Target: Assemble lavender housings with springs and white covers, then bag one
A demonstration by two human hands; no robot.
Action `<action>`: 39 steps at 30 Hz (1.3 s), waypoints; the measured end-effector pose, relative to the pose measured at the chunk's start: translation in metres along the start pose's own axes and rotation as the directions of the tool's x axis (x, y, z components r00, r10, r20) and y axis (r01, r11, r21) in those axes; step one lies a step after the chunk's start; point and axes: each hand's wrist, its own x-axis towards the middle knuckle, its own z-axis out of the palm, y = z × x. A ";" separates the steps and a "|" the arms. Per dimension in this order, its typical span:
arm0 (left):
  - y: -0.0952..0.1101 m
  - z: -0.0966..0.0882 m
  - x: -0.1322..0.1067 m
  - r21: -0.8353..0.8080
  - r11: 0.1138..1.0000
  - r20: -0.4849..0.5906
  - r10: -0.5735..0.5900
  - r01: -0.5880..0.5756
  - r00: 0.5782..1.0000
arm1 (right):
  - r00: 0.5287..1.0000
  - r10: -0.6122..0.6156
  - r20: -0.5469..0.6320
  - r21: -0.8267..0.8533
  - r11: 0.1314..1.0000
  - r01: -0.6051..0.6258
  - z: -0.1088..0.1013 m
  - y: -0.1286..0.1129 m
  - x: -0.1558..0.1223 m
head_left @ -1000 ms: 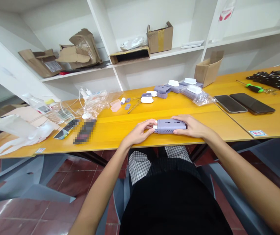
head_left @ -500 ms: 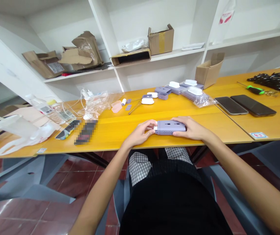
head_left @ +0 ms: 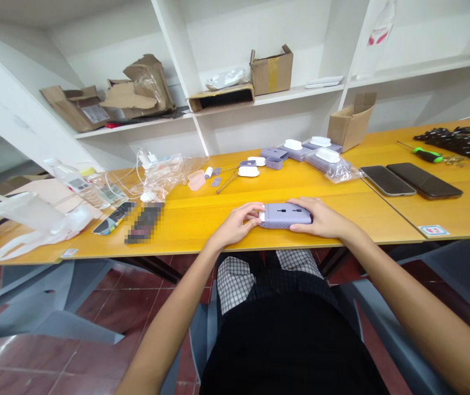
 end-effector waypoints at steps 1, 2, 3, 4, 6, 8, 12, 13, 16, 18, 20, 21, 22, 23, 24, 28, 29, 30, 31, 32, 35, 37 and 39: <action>-0.001 0.000 0.000 -0.005 1.000 -0.003 0.004 -0.004 1.000 | 1.000 0.001 0.000 -0.002 1.000 -0.001 0.000 0.000 0.000; -0.001 0.001 0.000 -0.007 1.000 -0.005 0.009 -0.009 1.000 | 1.000 0.003 0.000 -0.004 1.000 -0.003 0.000 -0.001 0.000; -0.002 0.001 0.000 -0.005 1.000 -0.005 0.013 -0.013 1.000 | 1.000 0.008 -0.003 -0.007 1.000 -0.008 0.001 -0.001 0.001; -0.002 0.001 0.000 0.003 1.000 -0.002 0.017 -0.017 1.000 | 1.000 0.013 -0.005 -0.008 1.000 -0.013 0.001 -0.001 0.001; -0.001 0.001 -0.001 0.033 0.999 -0.010 0.027 -0.027 1.000 | 1.000 0.018 -0.006 -0.008 1.000 -0.018 0.001 -0.001 0.001; 0.000 0.002 -0.001 0.095 0.995 -0.044 0.048 -0.044 0.998 | 1.000 0.017 -0.005 -0.005 1.000 -0.017 0.001 -0.002 0.001; 0.001 0.003 -0.003 0.310 0.948 -0.161 0.133 -0.078 0.978 | 1.000 0.012 -0.006 0.003 1.000 -0.012 0.002 -0.001 0.001; 0.001 0.003 -0.004 0.348 0.934 -0.181 0.150 -0.080 0.972 | 1.000 0.011 -0.011 0.004 1.000 -0.011 0.002 0.000 0.001; 0.003 0.004 -0.004 0.413 0.907 -0.167 0.164 -0.082 0.972 | 0.999 0.008 -0.037 0.013 1.000 -0.007 0.003 0.004 0.000; 0.005 0.004 -0.003 0.483 0.874 -0.120 0.135 -0.061 0.984 | 0.999 0.003 -0.045 0.035 0.999 -0.001 0.003 0.005 0.000; 0.006 0.004 -0.002 0.570 0.822 -0.129 0.061 0.023 0.990 | 0.999 -0.002 -0.042 0.060 0.998 0.005 0.001 0.005 0.001; 0.006 0.003 -0.001 0.597 0.798 -0.159 0.018 0.082 0.987 | 0.999 -0.002 -0.038 0.071 0.997 0.005 0.000 0.004 0.001; 0.005 0.002 0.000 0.607 0.783 -0.195 -0.021 0.137 0.981 | 0.999 -0.001 -0.035 0.077 0.997 0.003 0.000 0.003 0.001; 0.004 0.001 0.001 0.604 0.777 -0.222 -0.051 0.179 0.974 | 0.999 0.002 -0.033 0.080 0.997 0.001 -0.001 0.003 0.002; 0.003 0.001 0.002 0.597 0.777 -0.235 -0.068 0.199 0.970 | 0.999 0.004 -0.033 0.082 0.997 -0.001 -0.001 0.002 0.002; 0.000 0.000 0.002 0.621 0.762 -0.210 -0.064 0.184 0.976 | 0.997 0.018 -0.081 0.062 0.998 -0.013 0.001 0.002 0.002; 0.000 0.000 0.002 0.632 0.753 -0.205 -0.065 0.183 0.977 | 0.994 0.029 -0.107 0.048 0.999 -0.024 0.002 0.003 0.002; 0.001 0.001 0.002 0.639 0.747 -0.204 -0.068 0.185 0.977 | 0.990 0.043 -0.134 0.032 0.999 -0.039 0.003 0.004 0.002; 0.001 0.001 0.002 0.644 0.741 -0.204 -0.073 0.190 0.976 | 0.985 0.057 -0.160 0.019 0.998 -0.055 0.004 0.004 0.002; 0.002 0.002 0.002 0.647 0.737 -0.203 -0.080 0.195 0.976 | 0.982 0.069 -0.177 0.009 0.998 -0.069 0.005 0.005 0.002; 0.004 0.004 0.001 0.669 0.714 -0.190 -0.104 0.206 0.976 | 0.977 0.075 -0.198 0.001 0.997 -0.076 0.007 0.008 0.003; 0.005 0.005 0.001 0.685 0.698 -0.178 -0.115 0.207 0.977 | 0.979 0.054 -0.197 0.010 0.999 -0.053 0.007 0.008 0.003; 0.006 0.006 0.001 0.692 0.691 -0.170 -0.124 0.207 0.978 | 0.981 0.035 -0.192 0.017 0.999 -0.033 0.007 0.008 0.004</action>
